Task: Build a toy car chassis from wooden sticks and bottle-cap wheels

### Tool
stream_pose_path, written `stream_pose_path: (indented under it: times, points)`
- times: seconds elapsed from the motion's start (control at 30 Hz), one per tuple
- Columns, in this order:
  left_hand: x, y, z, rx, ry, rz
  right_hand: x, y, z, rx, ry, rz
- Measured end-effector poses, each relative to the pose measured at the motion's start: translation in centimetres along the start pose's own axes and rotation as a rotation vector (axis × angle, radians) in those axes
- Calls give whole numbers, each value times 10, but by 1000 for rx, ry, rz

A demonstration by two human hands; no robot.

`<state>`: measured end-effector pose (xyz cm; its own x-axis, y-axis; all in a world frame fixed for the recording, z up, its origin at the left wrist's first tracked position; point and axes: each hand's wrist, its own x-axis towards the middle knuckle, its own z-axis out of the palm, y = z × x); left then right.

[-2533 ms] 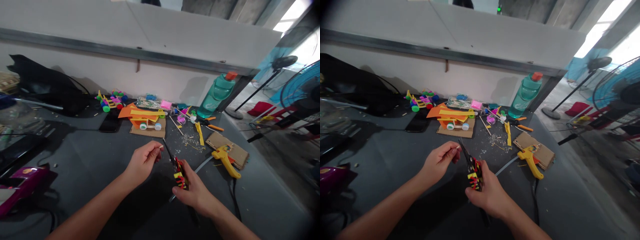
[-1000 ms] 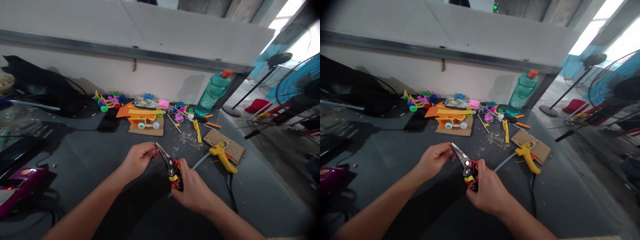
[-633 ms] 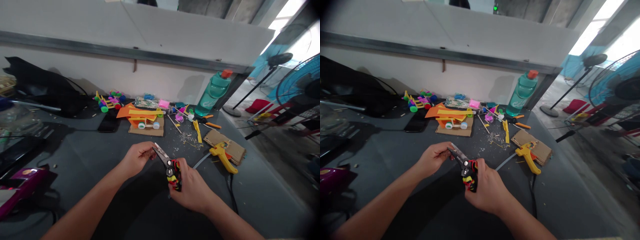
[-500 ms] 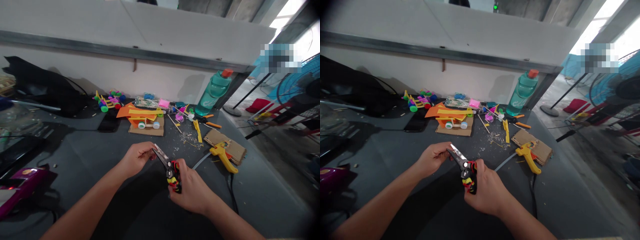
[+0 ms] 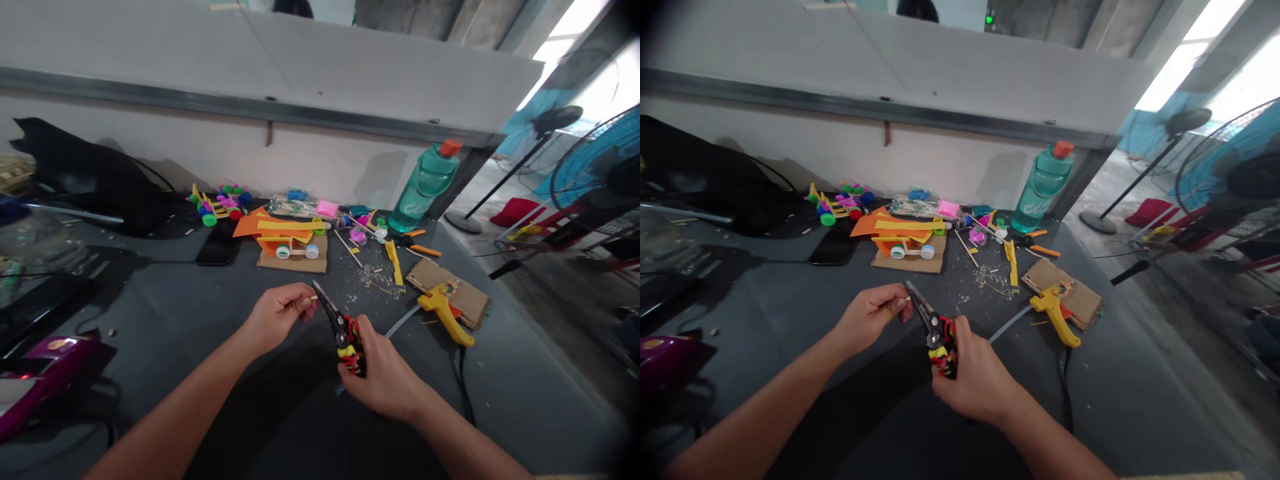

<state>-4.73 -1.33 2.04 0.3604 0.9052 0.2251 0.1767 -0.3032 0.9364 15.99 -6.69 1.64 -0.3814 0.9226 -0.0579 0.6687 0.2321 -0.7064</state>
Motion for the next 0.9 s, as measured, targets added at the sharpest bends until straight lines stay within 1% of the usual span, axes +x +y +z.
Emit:
stream_pose_path:
  times: [0.07,0.17,0.37,0.67,0.8,0.9]
  points:
    - [0,-1,0,-54,19,-32,2,-1,-3,72,15,4]
    - [0,-1,-1,-78,21,-57,3,-2,-6,108,25,16]
    - [-2,-2,-3,-3,-39,-33,2,-8,-4,18,-24,40]
    - [-1,-4,-5,72,-74,35,1,-4,0,-122,-9,14]
    - [-1,-6,-7,96,-69,42,-1,-5,-1,-110,-18,7]
    - [-1,-8,-8,41,-88,19,-1,-7,-3,-57,-62,5]
